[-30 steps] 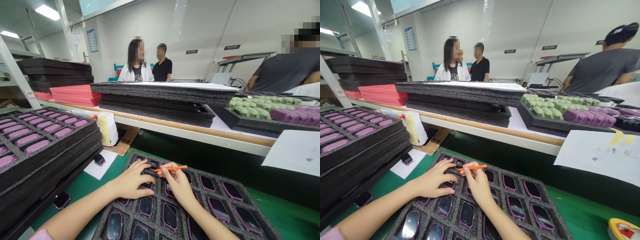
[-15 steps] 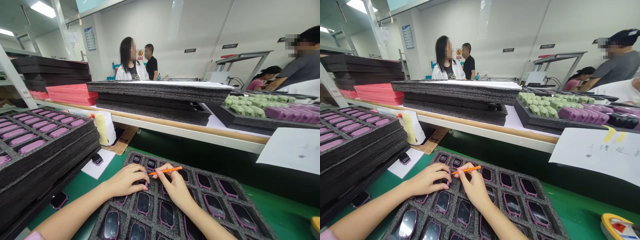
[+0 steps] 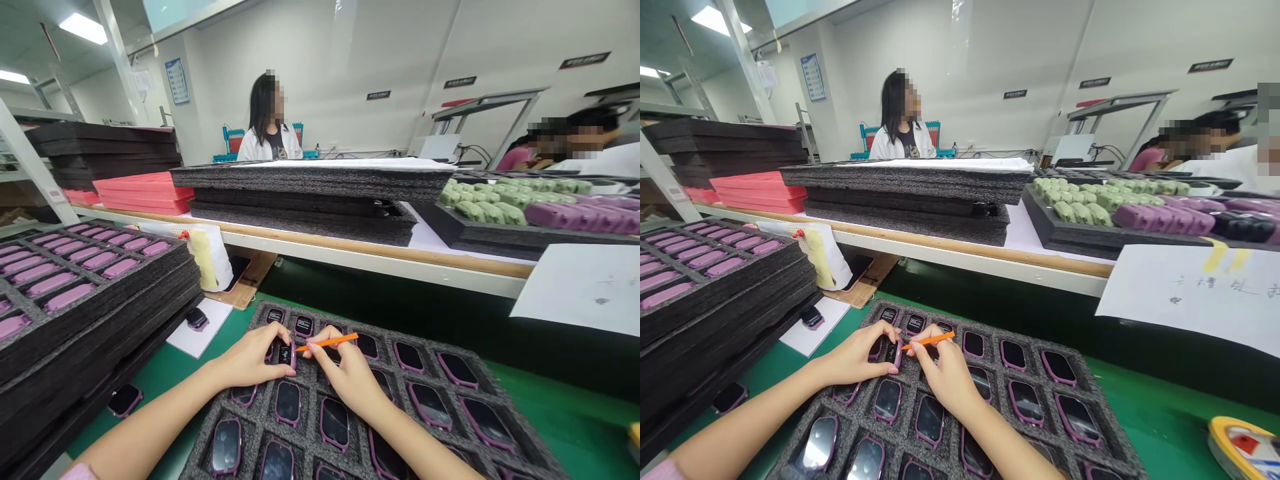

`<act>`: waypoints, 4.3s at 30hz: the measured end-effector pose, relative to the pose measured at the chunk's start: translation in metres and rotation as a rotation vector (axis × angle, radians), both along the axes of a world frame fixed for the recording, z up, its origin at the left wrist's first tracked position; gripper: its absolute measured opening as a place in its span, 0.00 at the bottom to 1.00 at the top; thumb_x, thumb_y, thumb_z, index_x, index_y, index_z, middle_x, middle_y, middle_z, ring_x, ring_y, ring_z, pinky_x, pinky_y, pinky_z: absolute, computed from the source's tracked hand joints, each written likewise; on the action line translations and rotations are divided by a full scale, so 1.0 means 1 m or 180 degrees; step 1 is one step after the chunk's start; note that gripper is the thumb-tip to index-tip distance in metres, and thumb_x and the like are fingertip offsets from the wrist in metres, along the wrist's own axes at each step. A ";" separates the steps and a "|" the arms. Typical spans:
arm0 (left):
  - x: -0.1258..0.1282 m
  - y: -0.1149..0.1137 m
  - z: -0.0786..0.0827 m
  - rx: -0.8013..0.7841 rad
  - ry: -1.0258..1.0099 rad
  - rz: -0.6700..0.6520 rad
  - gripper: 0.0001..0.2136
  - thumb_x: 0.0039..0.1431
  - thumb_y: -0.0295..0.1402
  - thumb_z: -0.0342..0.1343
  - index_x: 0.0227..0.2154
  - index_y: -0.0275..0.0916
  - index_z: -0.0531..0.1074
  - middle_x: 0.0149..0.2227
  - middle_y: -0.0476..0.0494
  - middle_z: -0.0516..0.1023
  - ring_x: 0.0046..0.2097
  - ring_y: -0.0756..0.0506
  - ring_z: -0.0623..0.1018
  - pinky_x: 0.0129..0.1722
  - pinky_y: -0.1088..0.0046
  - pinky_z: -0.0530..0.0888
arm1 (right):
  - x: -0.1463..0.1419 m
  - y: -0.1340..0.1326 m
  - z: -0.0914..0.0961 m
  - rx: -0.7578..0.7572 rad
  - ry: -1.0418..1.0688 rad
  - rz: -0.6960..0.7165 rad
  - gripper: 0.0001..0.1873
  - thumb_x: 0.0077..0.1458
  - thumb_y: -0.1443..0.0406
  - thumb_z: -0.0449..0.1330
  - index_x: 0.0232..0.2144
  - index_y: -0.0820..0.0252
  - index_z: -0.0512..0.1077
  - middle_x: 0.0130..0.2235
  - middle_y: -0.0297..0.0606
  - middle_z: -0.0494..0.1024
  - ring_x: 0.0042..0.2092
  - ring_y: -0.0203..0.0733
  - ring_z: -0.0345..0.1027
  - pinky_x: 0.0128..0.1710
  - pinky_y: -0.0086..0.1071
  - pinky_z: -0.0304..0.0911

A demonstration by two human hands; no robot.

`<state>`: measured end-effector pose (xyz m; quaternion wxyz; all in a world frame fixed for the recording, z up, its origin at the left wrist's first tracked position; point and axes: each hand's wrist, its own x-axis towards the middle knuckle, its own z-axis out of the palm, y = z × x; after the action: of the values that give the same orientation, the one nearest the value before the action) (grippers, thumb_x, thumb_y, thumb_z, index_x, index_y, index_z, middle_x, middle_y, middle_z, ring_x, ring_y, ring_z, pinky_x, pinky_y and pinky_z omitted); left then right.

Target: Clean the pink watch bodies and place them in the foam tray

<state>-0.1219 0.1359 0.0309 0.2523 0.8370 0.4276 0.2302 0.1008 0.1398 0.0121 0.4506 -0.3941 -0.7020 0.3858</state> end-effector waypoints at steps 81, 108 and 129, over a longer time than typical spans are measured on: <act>0.082 0.053 -0.003 0.0891 0.0516 -0.0349 0.13 0.70 0.36 0.48 0.46 0.45 0.78 0.57 0.40 0.74 0.62 0.39 0.70 0.62 0.56 0.67 | 0.050 0.002 -0.015 -0.0529 0.0421 -0.0119 0.29 0.54 0.37 0.58 0.31 0.56 0.67 0.29 0.36 0.79 0.31 0.42 0.76 0.35 0.37 0.71; 0.070 0.066 -0.011 0.0544 -0.0007 -0.0151 0.23 0.55 0.39 0.67 0.51 0.42 0.66 0.50 0.40 0.77 0.52 0.39 0.78 0.53 0.60 0.73 | 0.041 0.064 -0.032 -0.0662 0.0681 -0.0660 0.14 0.66 0.58 0.59 0.46 0.62 0.72 0.40 0.36 0.78 0.33 0.35 0.73 0.32 0.32 0.73; 0.043 0.055 0.000 0.0886 0.0735 -0.0048 0.11 0.63 0.45 0.58 0.40 0.43 0.76 0.42 0.45 0.73 0.48 0.40 0.72 0.51 0.61 0.67 | 0.043 0.055 -0.029 -0.0388 0.0787 -0.0972 0.14 0.67 0.57 0.58 0.45 0.62 0.72 0.39 0.36 0.78 0.33 0.35 0.73 0.33 0.33 0.72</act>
<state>-0.0789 0.1908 0.0305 0.0849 0.8878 0.4115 0.1876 0.1436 0.1953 -0.0165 0.5620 -0.4722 -0.5487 0.4002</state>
